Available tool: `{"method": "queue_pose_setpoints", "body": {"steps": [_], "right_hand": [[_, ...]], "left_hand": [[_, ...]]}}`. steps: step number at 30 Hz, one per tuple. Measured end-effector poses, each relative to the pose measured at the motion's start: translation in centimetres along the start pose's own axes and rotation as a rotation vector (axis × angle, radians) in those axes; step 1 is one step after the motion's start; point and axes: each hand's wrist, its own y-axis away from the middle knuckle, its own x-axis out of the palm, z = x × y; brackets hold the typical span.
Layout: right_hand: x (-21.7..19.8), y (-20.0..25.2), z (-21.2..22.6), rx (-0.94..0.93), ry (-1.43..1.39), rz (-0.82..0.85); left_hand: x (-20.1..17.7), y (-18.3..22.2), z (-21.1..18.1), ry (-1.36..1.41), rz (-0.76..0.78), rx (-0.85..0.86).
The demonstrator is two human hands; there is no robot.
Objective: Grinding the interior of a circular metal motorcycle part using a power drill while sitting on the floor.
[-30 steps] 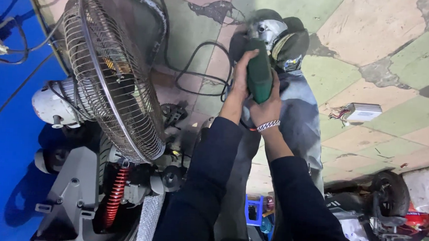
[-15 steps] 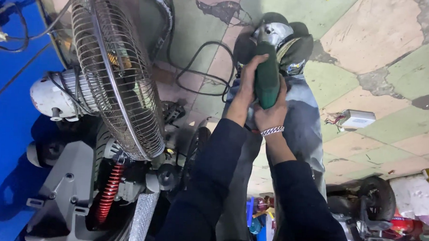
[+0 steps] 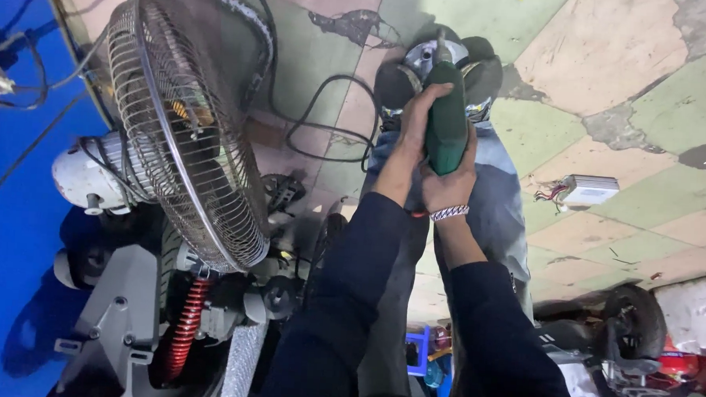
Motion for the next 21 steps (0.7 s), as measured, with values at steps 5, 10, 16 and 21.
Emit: {"method": "queue_pose_setpoints", "body": {"steps": [5,10,16,21], "right_hand": [[-0.7,-0.8,-1.7,0.076,-0.025,-0.054],[-2.0,-0.4,-0.5,0.138,-0.119,-0.073],[-1.7,-1.1,-2.7,0.194,-0.150,-0.073],[-2.2,-0.2,-0.2,0.098,-0.184,-0.060]], "left_hand": [[2.3,0.3,1.2,-0.090,-0.001,0.026],[3.3,1.6,1.3,-0.229,-0.046,-0.007],[3.1,0.8,2.0,-0.299,-0.021,-0.025],[3.9,2.6,-0.1,-0.323,-0.061,-0.008]]}}
